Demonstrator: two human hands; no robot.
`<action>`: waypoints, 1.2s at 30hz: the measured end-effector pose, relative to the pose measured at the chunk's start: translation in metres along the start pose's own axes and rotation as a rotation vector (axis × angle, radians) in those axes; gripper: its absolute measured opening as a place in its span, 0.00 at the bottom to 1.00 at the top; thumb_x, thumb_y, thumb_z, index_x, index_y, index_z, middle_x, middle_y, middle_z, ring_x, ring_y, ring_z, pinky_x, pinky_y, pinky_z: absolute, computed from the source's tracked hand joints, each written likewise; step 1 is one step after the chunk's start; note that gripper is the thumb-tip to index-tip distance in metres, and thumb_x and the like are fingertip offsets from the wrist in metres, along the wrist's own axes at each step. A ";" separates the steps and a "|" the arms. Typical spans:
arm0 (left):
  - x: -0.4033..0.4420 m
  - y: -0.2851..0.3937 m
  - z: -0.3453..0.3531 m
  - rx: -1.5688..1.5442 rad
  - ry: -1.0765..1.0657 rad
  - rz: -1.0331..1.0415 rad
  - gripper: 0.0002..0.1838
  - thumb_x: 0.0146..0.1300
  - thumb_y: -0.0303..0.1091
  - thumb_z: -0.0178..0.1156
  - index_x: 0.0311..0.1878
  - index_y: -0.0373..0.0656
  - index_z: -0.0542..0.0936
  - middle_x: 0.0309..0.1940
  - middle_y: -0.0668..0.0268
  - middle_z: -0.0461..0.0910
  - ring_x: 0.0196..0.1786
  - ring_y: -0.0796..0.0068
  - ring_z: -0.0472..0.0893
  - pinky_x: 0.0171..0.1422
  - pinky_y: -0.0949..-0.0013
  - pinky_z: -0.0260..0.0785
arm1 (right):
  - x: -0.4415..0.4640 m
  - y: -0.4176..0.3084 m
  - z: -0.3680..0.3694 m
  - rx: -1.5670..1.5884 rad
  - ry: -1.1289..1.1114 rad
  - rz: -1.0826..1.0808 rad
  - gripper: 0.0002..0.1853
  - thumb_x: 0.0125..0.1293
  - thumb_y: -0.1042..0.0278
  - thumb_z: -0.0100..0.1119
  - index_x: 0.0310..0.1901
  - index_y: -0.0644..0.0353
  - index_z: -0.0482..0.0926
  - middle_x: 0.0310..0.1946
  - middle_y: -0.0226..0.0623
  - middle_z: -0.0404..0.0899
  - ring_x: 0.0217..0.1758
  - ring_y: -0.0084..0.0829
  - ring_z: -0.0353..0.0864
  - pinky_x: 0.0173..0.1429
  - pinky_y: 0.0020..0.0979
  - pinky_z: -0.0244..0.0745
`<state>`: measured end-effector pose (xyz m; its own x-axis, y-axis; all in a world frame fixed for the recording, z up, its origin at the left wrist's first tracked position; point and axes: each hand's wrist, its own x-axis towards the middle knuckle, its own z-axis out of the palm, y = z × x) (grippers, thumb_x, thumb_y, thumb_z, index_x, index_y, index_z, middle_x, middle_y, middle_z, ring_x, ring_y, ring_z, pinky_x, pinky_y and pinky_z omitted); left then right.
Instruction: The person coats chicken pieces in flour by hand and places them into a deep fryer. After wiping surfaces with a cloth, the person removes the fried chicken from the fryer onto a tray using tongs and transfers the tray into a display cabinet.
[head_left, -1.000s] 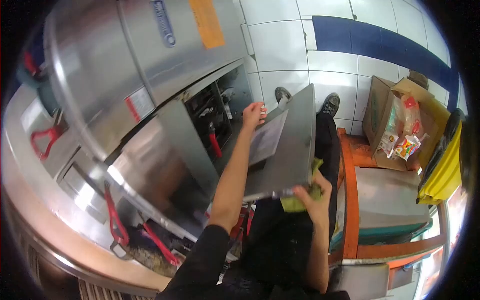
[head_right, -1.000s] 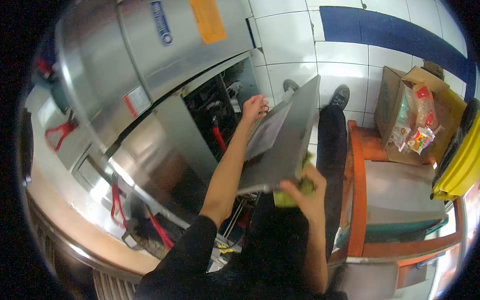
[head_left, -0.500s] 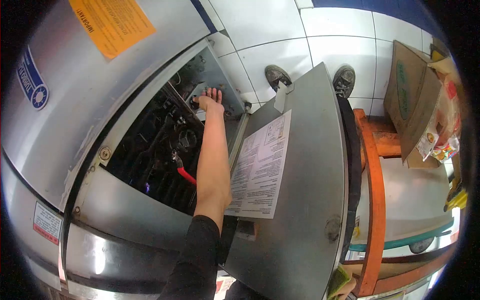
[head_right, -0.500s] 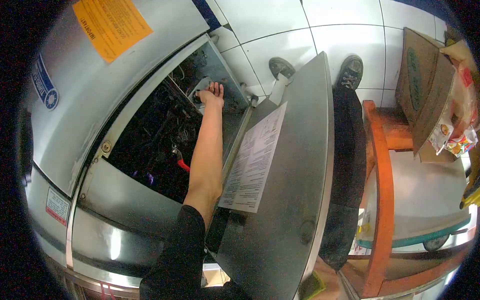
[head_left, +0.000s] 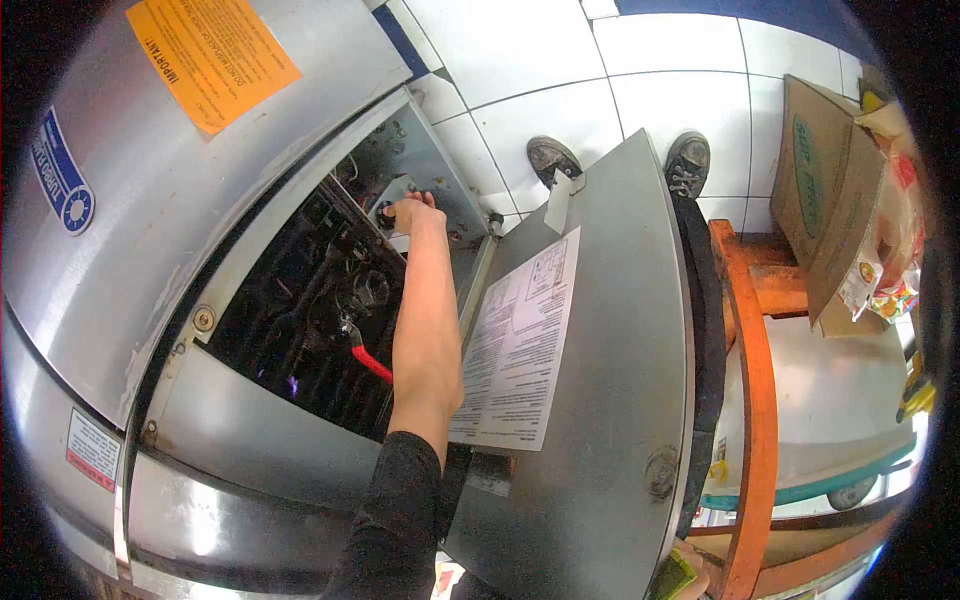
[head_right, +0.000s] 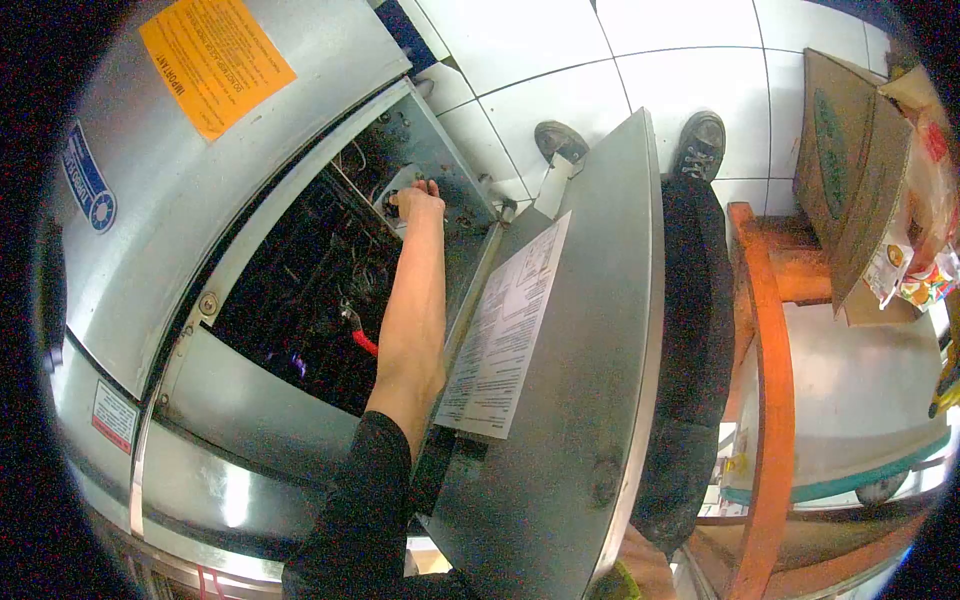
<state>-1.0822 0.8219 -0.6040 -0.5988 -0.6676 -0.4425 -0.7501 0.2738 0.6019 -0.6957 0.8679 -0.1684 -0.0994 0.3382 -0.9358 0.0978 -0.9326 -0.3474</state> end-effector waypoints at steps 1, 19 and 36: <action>-0.001 0.001 0.001 0.002 0.016 -0.013 0.36 0.73 0.60 0.34 0.32 0.34 0.77 0.28 0.60 0.80 0.28 0.69 0.79 0.30 0.69 0.78 | 0.000 0.001 0.000 0.001 0.002 0.001 0.29 0.44 0.56 0.78 0.44 0.64 0.78 0.44 0.34 0.78 0.48 0.28 0.76 0.54 0.32 0.69; -0.388 0.020 -0.088 0.749 -1.444 0.723 0.10 0.63 0.34 0.58 0.46 0.46 0.79 0.34 0.57 0.84 0.34 0.62 0.84 0.44 0.60 0.75 | -0.022 -0.049 -0.009 0.068 -0.140 -0.158 0.33 0.45 0.53 0.78 0.48 0.63 0.74 0.48 0.35 0.75 0.51 0.28 0.74 0.58 0.33 0.68; -0.560 0.295 -0.513 0.381 -1.445 1.341 0.14 0.68 0.43 0.53 0.50 0.46 0.75 0.47 0.62 0.79 0.55 0.59 0.77 0.64 0.57 0.64 | -0.047 -0.176 0.041 -0.442 -0.458 -0.673 0.23 0.72 0.50 0.51 0.53 0.64 0.73 0.41 0.33 0.78 0.44 0.27 0.78 0.50 0.33 0.74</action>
<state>-0.8244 0.9212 0.1620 -0.3188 0.9372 -0.1414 0.3874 0.2650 0.8830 -0.7485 1.0114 -0.0611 -0.6445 0.6208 -0.4464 0.2367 -0.3931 -0.8885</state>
